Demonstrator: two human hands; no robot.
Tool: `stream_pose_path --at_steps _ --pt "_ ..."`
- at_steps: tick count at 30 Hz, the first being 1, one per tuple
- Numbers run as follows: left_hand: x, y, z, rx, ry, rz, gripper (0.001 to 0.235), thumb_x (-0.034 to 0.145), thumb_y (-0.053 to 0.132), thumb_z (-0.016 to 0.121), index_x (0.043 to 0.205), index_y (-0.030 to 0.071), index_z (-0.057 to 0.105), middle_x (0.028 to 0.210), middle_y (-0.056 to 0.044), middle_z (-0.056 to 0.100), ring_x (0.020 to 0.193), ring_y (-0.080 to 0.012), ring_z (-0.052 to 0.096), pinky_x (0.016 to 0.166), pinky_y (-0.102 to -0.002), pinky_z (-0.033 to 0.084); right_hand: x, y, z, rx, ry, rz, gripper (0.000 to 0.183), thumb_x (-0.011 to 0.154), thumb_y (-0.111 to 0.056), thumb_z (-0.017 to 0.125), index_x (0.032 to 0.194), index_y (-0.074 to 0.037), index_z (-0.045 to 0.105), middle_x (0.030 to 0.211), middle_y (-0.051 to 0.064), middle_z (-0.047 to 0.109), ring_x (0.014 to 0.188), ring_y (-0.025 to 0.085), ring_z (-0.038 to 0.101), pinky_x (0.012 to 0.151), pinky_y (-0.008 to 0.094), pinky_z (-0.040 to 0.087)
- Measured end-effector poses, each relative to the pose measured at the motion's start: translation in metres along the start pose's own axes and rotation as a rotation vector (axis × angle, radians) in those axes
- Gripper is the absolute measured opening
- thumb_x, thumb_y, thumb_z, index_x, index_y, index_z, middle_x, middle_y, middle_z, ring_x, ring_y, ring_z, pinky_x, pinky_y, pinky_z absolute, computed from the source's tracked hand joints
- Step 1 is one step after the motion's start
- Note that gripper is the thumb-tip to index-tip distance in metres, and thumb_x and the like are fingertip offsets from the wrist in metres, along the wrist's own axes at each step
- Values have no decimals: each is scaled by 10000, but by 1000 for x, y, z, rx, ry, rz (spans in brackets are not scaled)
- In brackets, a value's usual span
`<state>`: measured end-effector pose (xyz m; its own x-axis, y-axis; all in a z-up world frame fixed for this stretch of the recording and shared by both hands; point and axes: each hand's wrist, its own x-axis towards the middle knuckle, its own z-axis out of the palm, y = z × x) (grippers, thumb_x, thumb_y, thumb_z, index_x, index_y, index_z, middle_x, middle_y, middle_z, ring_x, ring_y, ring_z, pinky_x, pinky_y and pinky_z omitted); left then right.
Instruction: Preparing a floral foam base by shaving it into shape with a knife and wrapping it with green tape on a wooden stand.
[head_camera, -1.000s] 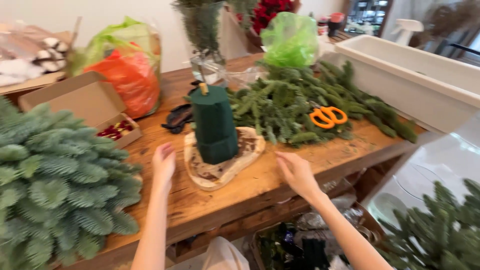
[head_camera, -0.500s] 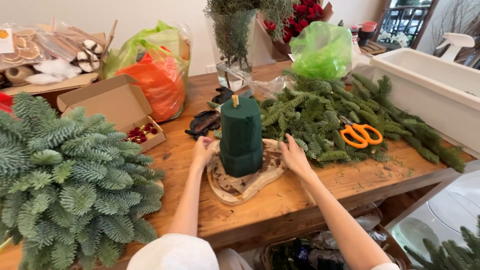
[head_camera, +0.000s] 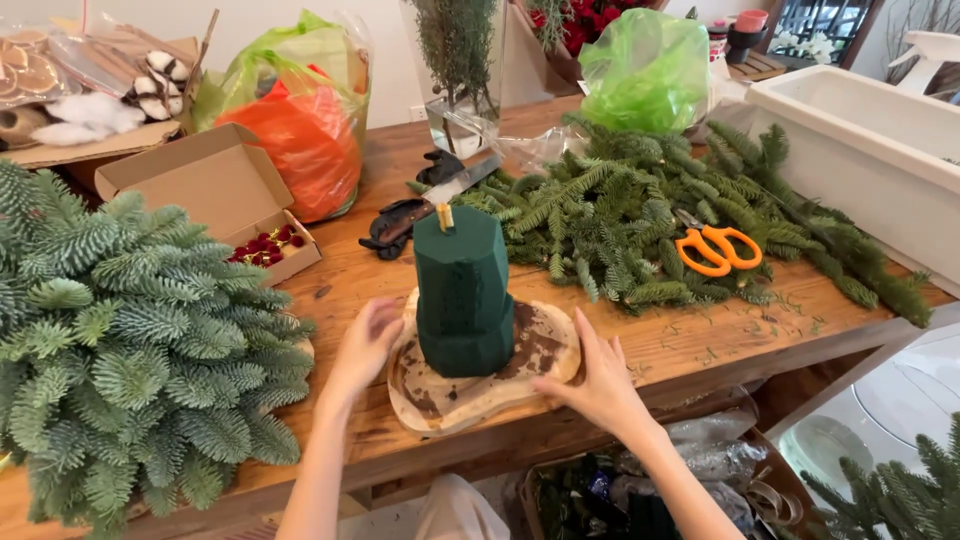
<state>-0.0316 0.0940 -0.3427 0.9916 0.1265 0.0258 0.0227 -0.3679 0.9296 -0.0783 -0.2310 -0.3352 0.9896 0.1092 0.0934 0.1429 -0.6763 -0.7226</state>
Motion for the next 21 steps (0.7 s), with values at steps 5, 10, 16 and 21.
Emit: stream_pose_path --at_steps 5,10,16,21 --pt "-98 46 -7 221 -200 -194 975 764 334 782 1558 192 234 1637 -61 276 1496 -226 318 1228 -484 267 6 32 13 -37 -40 -112 1237 678 -609 789 1586 -128 100 1528 154 405 1466 301 291 1216 577 -19" --pt "-103 52 3 367 -138 -161 1175 620 311 936 1555 265 227 1613 -10 339 1448 -278 378 1146 -504 363 11 37 9 -121 4 -162 1141 661 -642 779 1544 -118 283 1535 153 408 1449 305 321 1205 612 7" --pt "-92 39 29 216 -111 -18 1123 585 423 931 1525 251 340 1541 -193 426 1433 -408 375 1206 -523 302 33 78 7 -100 89 -179 1029 622 -580 867 1465 -128 490 1465 184 514 1443 316 386 1213 649 99" --pt "-81 40 35 172 -109 23 1085 627 466 909 1518 188 356 1506 -238 445 1414 -415 406 1181 -538 330 29 58 -14 -60 39 -88 990 704 -545 839 1480 -62 458 1431 245 531 1424 360 403 1227 621 81"
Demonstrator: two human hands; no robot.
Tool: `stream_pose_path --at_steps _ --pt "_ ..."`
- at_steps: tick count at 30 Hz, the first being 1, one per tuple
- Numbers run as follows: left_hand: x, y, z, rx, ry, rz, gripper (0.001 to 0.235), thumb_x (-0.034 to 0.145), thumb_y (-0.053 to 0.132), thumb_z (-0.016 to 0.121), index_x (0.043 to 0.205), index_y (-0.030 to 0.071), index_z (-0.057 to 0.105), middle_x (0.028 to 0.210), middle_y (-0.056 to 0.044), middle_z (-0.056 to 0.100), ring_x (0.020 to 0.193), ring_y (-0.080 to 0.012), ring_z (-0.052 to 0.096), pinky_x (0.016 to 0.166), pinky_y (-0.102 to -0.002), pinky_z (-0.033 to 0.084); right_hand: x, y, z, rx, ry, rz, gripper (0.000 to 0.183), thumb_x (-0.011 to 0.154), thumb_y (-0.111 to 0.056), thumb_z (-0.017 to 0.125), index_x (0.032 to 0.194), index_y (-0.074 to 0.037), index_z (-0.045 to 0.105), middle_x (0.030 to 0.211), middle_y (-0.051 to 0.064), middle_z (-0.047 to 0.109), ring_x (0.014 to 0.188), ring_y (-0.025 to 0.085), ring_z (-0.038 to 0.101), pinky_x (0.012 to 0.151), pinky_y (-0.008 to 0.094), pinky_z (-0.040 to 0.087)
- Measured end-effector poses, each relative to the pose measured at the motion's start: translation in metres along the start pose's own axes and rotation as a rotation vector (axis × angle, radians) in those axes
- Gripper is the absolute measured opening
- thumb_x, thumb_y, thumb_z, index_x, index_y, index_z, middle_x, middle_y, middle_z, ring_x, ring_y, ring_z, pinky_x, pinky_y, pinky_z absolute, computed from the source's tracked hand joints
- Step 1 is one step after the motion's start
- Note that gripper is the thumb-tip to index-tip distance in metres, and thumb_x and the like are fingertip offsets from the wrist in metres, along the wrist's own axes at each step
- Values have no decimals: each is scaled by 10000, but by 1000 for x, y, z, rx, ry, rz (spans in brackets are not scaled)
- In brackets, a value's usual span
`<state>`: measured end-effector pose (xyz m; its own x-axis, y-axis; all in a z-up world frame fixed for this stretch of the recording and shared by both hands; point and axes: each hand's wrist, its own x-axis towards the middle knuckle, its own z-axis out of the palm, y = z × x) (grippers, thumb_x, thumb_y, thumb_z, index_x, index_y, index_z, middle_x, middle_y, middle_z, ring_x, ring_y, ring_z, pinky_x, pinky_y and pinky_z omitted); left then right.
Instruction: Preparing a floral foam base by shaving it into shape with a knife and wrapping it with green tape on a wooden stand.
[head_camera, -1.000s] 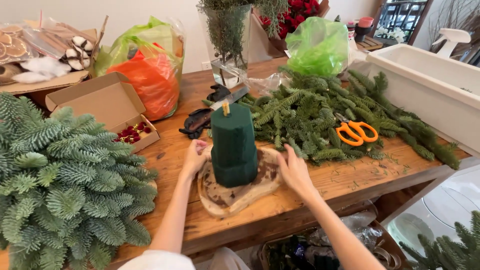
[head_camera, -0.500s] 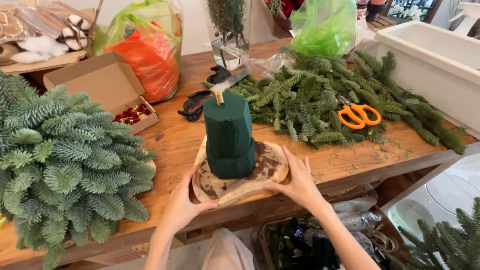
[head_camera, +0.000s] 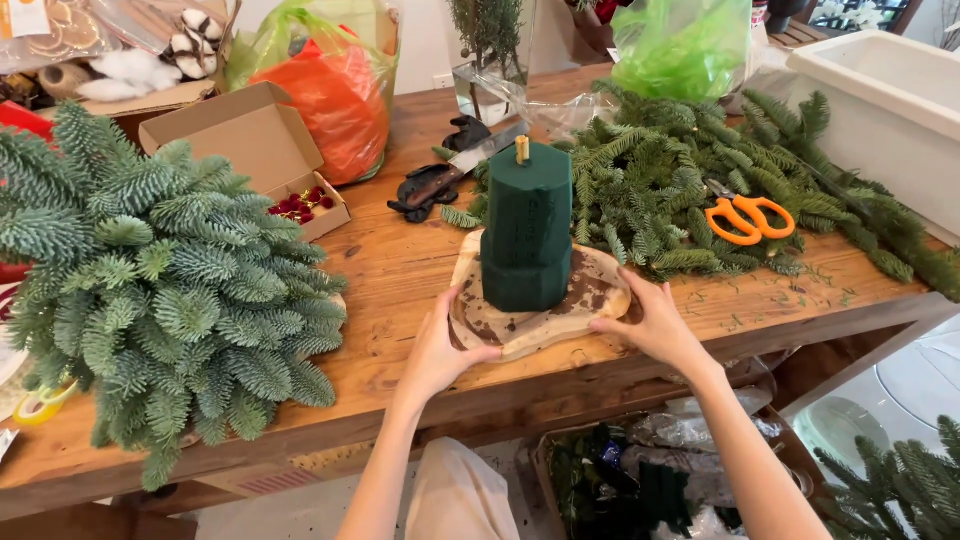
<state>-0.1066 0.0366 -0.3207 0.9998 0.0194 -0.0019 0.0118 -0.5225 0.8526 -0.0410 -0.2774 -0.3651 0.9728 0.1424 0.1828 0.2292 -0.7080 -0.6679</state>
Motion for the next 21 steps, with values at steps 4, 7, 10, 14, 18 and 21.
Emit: stream_pose_path --at_steps 4,7,10,14,18,21 --pt "49 -40 13 -101 183 36 596 933 284 676 1446 92 441 1343 -281 577 1288 -423 544 1073 -547 436 33 41 9 -48 11 140 775 881 -678 622 1387 -96 537 1343 245 608 1325 428 494 1251 573 164" --pt "79 -48 20 -201 180 -24 541 889 184 686 1397 109 513 1224 -253 674 1175 -367 641 970 -462 521 54 61 30 -99 61 117 699 933 -710 548 1361 -157 582 1324 133 651 1320 324 528 1237 533 163" --pt "73 -51 28 -118 213 -59 460 843 193 700 1286 183 579 1180 -154 718 1139 -293 671 956 -414 533 48 64 33 -113 94 123 656 975 -692 491 1365 -178 609 1294 57 680 1296 273 557 1253 473 144" --pt "44 -47 35 -339 221 -36 435 874 94 664 1293 95 548 1203 -250 680 1120 -328 662 950 -404 526 17 37 21 -37 116 127 643 994 -580 519 1387 -77 596 1309 155 651 1281 323 553 1260 449 129" --pt "-11 -42 47 -411 238 -112 417 906 112 647 1310 169 560 1255 -223 655 1075 -295 672 911 -391 544 -12 37 19 -48 183 39 557 989 -449 602 1387 -59 600 1308 162 651 1285 296 554 1254 482 71" --pt "-60 -30 64 -550 365 -131 453 899 118 674 1334 127 549 1338 -227 598 1162 -312 590 982 -412 485 -35 26 12 -19 211 13 551 964 -363 659 1400 -37 574 1331 183 631 1316 310 524 1248 523 67"
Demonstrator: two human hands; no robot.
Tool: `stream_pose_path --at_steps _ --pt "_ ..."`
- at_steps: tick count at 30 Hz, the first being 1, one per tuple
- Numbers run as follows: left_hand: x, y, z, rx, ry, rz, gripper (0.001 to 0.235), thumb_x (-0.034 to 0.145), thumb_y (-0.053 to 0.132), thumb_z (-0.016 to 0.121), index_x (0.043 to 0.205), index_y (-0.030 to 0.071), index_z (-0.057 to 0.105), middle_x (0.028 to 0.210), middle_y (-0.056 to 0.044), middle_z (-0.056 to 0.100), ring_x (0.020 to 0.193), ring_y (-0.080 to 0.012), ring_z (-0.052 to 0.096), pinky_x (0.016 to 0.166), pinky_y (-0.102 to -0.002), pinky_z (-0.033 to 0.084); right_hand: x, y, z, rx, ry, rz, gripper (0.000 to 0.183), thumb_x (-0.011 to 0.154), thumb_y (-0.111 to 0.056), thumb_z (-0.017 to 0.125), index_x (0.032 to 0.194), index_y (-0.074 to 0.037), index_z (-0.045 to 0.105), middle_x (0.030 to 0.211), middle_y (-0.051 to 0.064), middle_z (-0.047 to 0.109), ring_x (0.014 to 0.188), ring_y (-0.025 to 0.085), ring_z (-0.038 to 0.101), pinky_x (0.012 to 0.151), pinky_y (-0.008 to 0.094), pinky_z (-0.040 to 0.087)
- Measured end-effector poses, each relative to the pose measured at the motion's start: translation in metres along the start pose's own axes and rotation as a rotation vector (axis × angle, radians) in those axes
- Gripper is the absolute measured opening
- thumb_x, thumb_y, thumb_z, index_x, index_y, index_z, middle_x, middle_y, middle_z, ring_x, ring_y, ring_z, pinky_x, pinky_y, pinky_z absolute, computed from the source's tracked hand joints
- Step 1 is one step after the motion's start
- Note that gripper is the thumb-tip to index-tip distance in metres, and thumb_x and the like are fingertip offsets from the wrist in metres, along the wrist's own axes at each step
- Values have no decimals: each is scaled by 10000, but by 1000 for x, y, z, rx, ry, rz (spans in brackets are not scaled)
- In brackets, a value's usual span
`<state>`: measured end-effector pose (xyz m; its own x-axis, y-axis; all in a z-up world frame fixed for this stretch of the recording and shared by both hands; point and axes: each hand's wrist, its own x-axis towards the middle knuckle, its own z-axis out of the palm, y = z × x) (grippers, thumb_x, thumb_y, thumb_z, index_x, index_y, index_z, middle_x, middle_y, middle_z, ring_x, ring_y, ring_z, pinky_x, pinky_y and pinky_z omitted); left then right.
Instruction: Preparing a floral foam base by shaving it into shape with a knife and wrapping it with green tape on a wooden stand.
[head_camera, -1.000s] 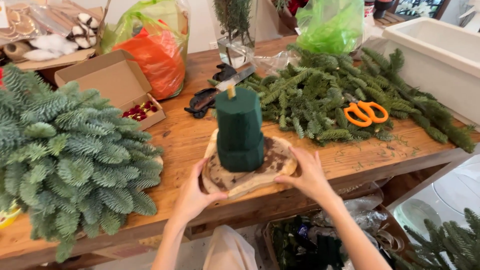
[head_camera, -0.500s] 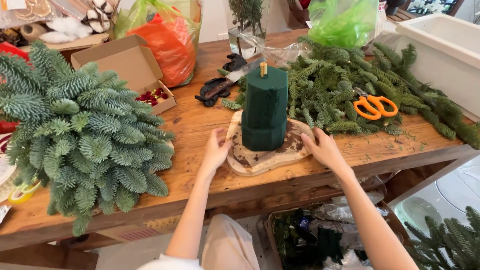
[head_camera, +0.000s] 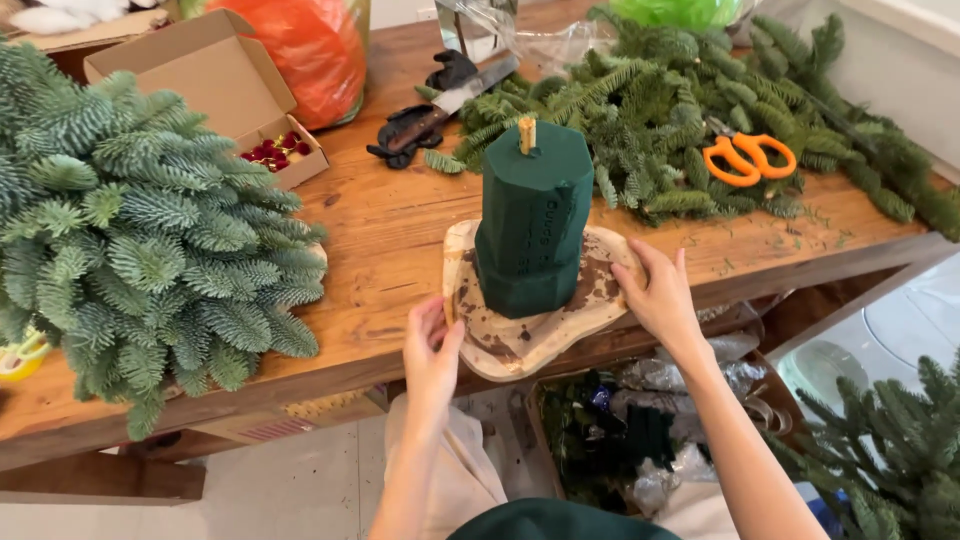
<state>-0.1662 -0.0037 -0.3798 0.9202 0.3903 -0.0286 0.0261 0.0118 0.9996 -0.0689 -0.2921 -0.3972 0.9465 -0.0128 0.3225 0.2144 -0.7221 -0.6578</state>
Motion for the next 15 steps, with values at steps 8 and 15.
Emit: stream_pose_path --at_steps 8,15 --pt "-42 16 29 -282 93 -392 754 949 430 622 1508 146 204 1331 -344 455 1204 -400 569 971 -546 502 -20 -5 5 -78 80 86 559 966 -417 652 1477 -230 523 1312 43 633 1235 245 502 1126 475 231" --pt "-42 2 35 -394 110 -82 791 883 158 730 1551 72 316 1473 -310 451 1316 -326 527 1105 -418 433 -49 -13 -6 307 198 203 580 901 -274 736 1441 -275 524 1263 84 682 1145 260 619 991 394 477"
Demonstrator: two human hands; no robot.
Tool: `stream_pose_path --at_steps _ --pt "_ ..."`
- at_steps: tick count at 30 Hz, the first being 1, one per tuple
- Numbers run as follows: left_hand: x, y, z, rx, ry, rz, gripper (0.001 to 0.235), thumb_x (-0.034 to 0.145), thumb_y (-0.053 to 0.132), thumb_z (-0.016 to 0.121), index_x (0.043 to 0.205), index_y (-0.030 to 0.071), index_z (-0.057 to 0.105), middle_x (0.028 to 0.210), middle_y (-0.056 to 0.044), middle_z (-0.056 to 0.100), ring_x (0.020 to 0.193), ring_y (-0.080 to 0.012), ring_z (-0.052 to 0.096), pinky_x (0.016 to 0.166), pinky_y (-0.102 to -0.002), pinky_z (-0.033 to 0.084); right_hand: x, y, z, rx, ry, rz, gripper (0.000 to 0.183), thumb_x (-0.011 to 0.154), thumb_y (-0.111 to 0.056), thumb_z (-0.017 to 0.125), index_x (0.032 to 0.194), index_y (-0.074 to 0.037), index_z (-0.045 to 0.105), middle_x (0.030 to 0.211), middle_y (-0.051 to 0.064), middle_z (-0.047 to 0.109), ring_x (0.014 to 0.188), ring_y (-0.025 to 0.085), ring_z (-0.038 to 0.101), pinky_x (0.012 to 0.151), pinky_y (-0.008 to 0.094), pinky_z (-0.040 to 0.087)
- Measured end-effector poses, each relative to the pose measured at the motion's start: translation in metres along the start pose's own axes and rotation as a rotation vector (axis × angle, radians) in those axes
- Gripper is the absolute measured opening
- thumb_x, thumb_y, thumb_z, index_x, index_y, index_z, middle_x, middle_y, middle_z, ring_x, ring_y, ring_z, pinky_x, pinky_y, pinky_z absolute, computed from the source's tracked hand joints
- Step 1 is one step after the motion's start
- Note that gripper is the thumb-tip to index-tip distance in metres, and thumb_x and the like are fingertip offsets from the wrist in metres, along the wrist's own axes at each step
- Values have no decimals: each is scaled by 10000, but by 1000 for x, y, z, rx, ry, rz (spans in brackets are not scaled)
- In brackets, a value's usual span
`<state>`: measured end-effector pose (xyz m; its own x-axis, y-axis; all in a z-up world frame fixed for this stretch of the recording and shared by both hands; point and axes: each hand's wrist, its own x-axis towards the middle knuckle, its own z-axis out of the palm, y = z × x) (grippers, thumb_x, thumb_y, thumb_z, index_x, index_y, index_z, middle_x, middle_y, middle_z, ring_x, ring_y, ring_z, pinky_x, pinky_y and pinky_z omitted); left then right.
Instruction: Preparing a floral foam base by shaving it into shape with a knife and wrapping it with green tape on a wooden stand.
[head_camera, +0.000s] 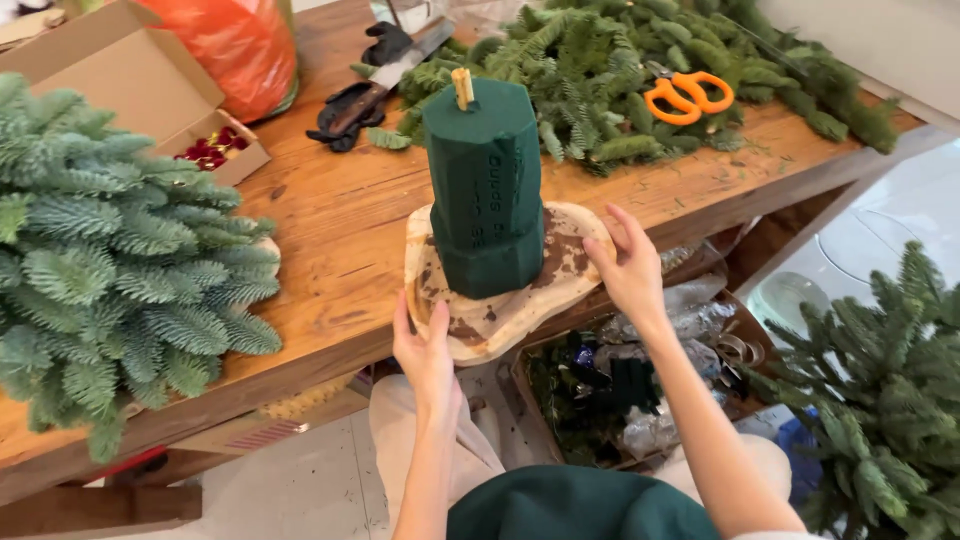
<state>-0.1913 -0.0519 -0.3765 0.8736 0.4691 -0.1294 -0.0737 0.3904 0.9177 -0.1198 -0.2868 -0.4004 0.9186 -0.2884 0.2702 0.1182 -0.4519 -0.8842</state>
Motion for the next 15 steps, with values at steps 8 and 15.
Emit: stream_pose_path --at_steps 8,15 --pt "-31 -3 9 -31 -140 5 725 912 106 662 1551 64 323 1359 -305 568 1229 -307 604 1050 -425 489 -51 12 -20 660 194 95 553 1022 -54 520 1536 -74 316 1466 308 456 1295 382 532 1017 479 498" --pt "-54 -4 34 101 -282 115 676 916 65 636 1536 77 365 1327 -306 598 1214 -273 602 1044 -400 498 -78 -2 -52 858 313 420 724 948 -553 463 1568 -231 271 1568 206 363 1390 416 433 1077 590 419"
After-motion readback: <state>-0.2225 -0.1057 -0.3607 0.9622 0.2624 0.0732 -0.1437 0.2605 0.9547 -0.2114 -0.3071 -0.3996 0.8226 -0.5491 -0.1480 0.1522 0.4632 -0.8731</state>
